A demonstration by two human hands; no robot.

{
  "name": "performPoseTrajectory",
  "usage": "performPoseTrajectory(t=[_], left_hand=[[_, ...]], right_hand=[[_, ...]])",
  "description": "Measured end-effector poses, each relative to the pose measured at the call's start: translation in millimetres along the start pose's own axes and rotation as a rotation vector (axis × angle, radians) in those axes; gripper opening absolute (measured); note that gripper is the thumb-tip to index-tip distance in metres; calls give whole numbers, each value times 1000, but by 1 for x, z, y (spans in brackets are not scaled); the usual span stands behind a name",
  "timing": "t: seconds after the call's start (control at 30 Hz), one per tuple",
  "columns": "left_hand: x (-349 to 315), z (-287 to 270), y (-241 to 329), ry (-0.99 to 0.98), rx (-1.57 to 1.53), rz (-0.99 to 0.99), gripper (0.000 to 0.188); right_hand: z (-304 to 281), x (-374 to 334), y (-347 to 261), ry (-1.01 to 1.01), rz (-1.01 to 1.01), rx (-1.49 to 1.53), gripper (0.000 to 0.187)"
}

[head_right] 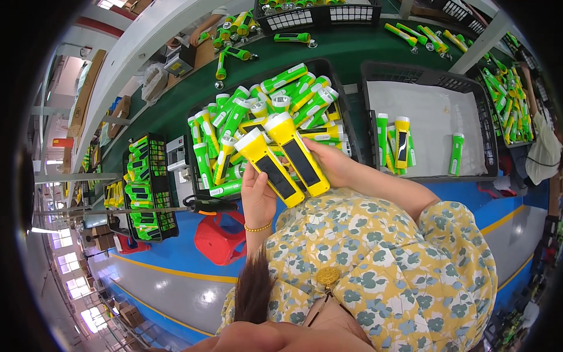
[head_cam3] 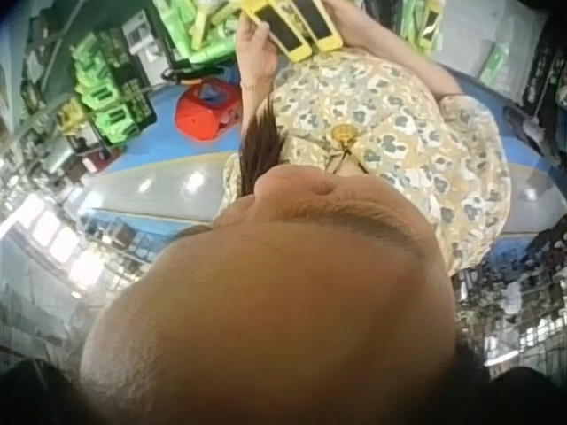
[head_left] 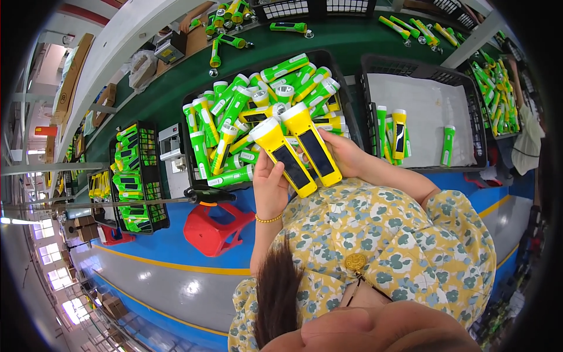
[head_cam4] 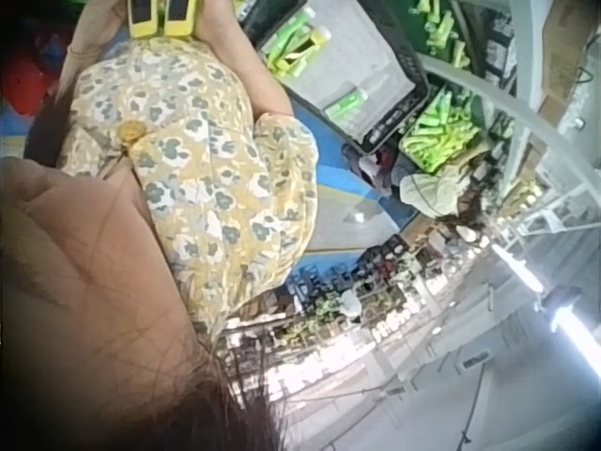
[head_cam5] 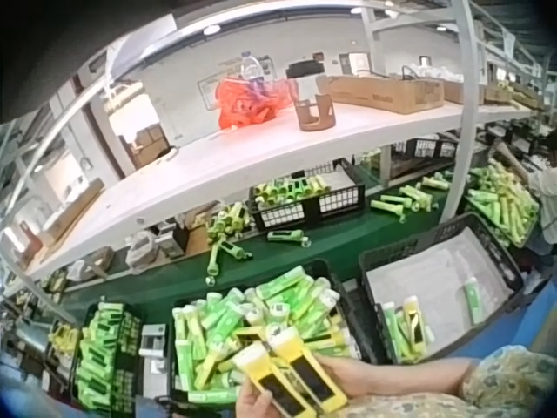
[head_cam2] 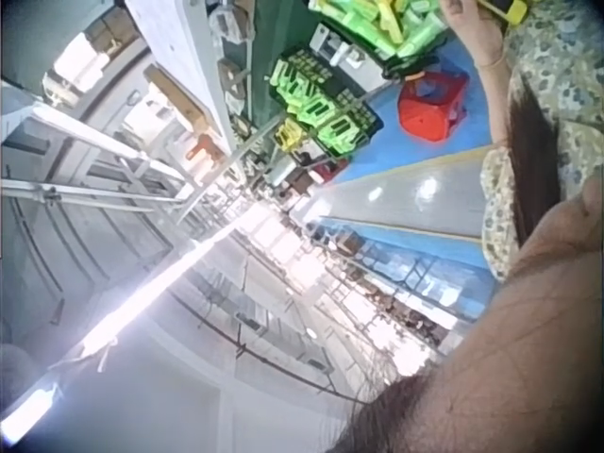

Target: Inspecting and sorting solar-powered LED flashlights on a production line.

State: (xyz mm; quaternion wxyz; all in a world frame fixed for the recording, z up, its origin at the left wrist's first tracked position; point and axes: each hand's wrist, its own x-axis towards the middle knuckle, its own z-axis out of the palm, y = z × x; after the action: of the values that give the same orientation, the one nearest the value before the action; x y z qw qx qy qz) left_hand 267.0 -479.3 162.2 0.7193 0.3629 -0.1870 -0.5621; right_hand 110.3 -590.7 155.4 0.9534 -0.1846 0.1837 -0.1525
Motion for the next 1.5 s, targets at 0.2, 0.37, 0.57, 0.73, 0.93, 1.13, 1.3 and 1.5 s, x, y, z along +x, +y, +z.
performPoseTrajectory(t=[0.2,0.37,0.57,0.73,0.93,1.13,1.3,1.5], left_hand=[[3,2,1,-19,57,-1,39],[6,-4,-2,48,36,-28,34],[9,-5,-1,78,-3,-45,36],[3,-10,-4,110,208,10,49],[2,-12,-2,-15,989,395,60],[5,-12,2,-24,1041,421,62],[2,-2,5,66,971,397,52],[-1,7,11,54,865,243,58]], right_hand=[[-2,4,1,-20,-36,20,47],[-7,6,0,-55,-54,61,46],[-9,7,-1,-21,-58,53,46],[-12,7,-5,108,-367,-768,54],[-22,8,-4,47,-641,-1150,60],[-16,5,-13,47,-707,-1276,49],[12,-21,-43,-213,-444,-149,46],[-2,-23,-65,86,-888,-1244,46]])
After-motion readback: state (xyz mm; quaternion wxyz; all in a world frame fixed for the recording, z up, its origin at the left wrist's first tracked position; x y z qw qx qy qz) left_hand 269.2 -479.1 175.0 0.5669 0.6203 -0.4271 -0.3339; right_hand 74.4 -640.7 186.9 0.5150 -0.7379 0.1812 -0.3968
